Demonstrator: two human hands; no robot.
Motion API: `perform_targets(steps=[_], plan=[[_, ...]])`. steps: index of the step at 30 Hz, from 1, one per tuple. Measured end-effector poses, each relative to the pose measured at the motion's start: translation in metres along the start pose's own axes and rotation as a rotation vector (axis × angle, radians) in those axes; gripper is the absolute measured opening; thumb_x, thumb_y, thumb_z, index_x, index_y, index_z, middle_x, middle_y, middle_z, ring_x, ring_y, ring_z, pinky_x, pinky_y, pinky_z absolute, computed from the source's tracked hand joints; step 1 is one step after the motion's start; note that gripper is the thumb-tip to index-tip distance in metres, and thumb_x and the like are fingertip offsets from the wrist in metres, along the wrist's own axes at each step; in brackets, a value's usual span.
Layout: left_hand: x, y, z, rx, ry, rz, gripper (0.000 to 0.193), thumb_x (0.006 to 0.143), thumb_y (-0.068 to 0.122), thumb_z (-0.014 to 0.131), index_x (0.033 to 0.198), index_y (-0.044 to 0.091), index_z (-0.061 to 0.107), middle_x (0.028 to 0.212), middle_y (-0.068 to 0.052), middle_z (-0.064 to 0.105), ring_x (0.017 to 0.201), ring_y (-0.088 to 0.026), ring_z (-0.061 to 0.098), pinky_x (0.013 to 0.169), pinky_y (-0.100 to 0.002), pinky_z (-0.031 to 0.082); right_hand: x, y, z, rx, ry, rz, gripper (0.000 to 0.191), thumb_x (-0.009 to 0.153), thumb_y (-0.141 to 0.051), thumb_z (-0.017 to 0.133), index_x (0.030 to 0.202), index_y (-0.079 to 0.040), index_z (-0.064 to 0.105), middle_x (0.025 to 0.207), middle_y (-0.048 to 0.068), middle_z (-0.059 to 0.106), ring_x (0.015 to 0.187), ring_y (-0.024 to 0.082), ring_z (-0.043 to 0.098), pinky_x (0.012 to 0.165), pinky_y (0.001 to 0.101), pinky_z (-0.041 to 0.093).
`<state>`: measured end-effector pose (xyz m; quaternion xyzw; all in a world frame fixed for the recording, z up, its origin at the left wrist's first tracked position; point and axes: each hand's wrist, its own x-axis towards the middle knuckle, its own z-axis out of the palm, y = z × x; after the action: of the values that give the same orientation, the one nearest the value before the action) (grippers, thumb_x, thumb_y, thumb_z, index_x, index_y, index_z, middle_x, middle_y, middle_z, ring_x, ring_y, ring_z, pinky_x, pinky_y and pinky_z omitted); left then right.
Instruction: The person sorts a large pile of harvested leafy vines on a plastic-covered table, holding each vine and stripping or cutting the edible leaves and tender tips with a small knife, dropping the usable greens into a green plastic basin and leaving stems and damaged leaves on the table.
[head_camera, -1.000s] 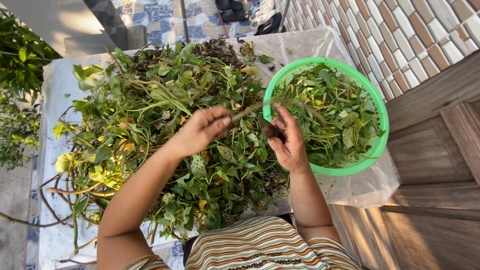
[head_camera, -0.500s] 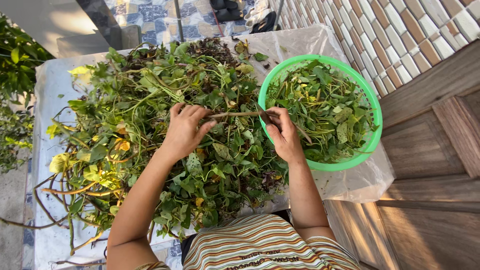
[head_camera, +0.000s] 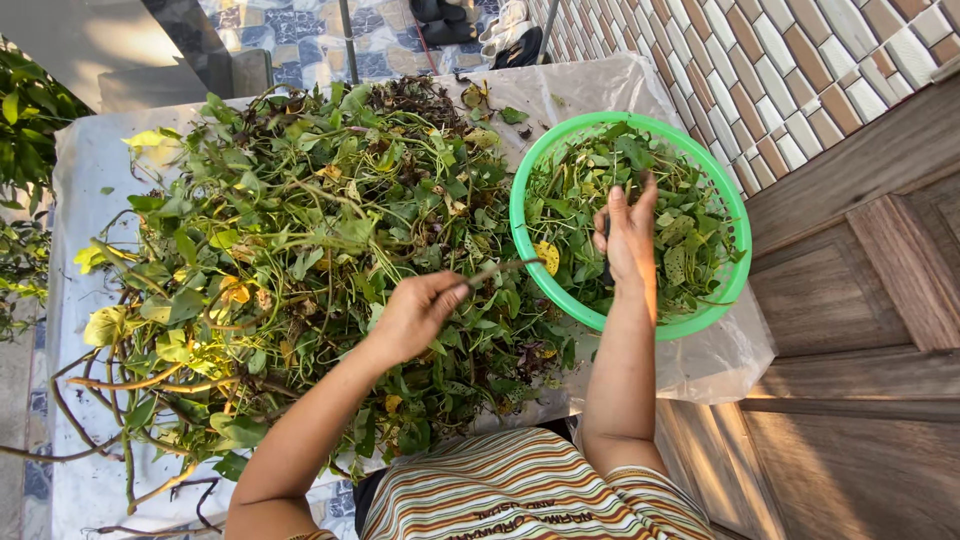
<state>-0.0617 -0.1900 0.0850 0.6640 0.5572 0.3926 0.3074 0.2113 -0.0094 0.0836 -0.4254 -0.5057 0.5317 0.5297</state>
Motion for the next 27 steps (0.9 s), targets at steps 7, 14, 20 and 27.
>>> perform_targets(steps=[7, 14, 20, 27], plan=[[0.016, -0.03, 0.003, -0.324, -0.105, -0.172, 0.027, 0.107, 0.026, 0.057, 0.1, 0.002, 0.068, 0.067, 0.004, 0.043, 0.063, -0.007, 0.037, 0.056, -0.028, 0.036, -0.064, 0.004, 0.029, -0.167, -0.708, -0.117, 0.061, 0.106, -0.023, 0.059, 0.162, -0.014, 0.036, 0.083, -0.002, 0.047, 0.066, 0.008, 0.042, 0.053, 0.0234, 0.038], [0.026, -0.007, 0.001, -0.368, -0.056, -0.172, 0.023, 0.104, 0.023, 0.059, 0.108, 0.004, 0.07, 0.066, 0.005, 0.046, 0.059, -0.006, 0.039, 0.053, -0.028, 0.035, -0.083, 0.0, 0.057, -0.417, -0.595, -0.242, 0.044, 0.104, -0.021, 0.063, 0.142, -0.003, 0.047, 0.105, 0.011, 0.075, 0.091, 0.021, 0.071, 0.078, 0.041, 0.055], [0.035, 0.03, 0.028, 0.147, 0.141, 0.073, 0.016, 0.099, 0.018, 0.067, 0.101, 0.003, 0.072, 0.066, -0.013, 0.063, 0.056, -0.026, 0.06, 0.054, -0.039, 0.047, -0.089, 0.015, 0.068, -0.529, -0.226, -0.385, 0.036, 0.107, -0.023, 0.059, 0.135, -0.002, 0.05, 0.117, 0.012, 0.076, 0.103, 0.027, 0.077, 0.085, 0.039, 0.061], [0.05, 0.05, 0.043, 0.482, -0.019, 0.163, 0.017, 0.098, 0.023, 0.068, 0.097, 0.007, 0.074, 0.079, -0.01, 0.072, 0.06, -0.028, 0.068, 0.057, -0.041, 0.053, -0.031, 0.019, -0.001, -0.398, 0.165, 0.044, 0.034, 0.115, -0.032, 0.043, 0.137, -0.008, 0.051, 0.083, -0.001, 0.056, 0.061, 0.008, 0.05, 0.046, 0.0253, 0.044]])
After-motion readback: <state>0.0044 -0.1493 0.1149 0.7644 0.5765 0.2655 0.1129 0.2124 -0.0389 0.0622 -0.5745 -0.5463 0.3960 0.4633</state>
